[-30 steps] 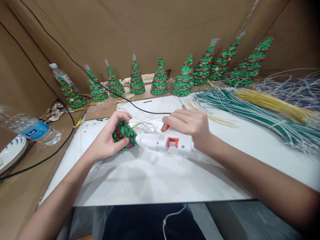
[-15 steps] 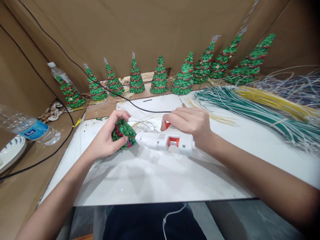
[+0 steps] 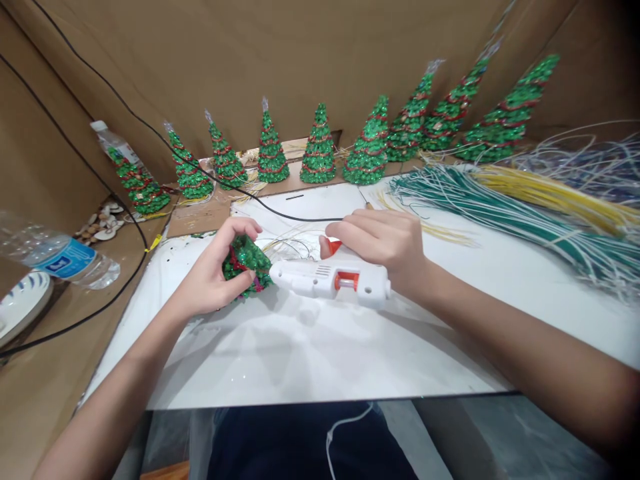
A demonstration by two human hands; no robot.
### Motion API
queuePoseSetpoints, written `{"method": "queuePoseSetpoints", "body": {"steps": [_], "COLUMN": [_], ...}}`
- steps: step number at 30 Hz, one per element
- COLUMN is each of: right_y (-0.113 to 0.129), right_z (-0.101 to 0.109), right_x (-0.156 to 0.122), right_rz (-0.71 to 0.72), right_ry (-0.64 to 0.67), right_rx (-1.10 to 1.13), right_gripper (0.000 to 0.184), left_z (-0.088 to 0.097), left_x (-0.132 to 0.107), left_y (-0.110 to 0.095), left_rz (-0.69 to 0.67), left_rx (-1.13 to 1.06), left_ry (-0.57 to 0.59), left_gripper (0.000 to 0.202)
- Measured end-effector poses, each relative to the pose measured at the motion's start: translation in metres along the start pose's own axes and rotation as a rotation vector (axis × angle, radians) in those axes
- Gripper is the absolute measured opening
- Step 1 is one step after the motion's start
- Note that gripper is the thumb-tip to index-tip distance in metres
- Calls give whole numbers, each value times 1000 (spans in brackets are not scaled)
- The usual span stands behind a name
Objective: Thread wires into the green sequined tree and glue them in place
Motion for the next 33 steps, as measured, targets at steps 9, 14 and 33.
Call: {"method": "queuePoseSetpoints", "body": {"steps": [9, 14, 33], "right_y": [0, -1, -3], "right_z": [-2, 0, -4], "right_x": [-1, -1, -2], "right_rz": [2, -5, -24], "right_ry": [7, 4, 123], "right_rx": [1, 9, 15], "right_gripper": [24, 24, 27], "left_z": [-2, -1, 2], "left_x": [1, 2, 2], "left_y": [-3, -2, -3], "left_rz": [-16, -21, 16], "left_rx": [22, 46, 119], "left_ry": [6, 6, 30], "left_gripper": [41, 39, 29]}}
Point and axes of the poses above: each hand's wrist, its own x-axis towards the middle knuckle, its own z-axis out of the back of the hand, y = z × x, the point moved 3 cm from there along x, towards the middle knuckle, and after that the axes turned 14 degrees about -x, right-handed, at the moved point
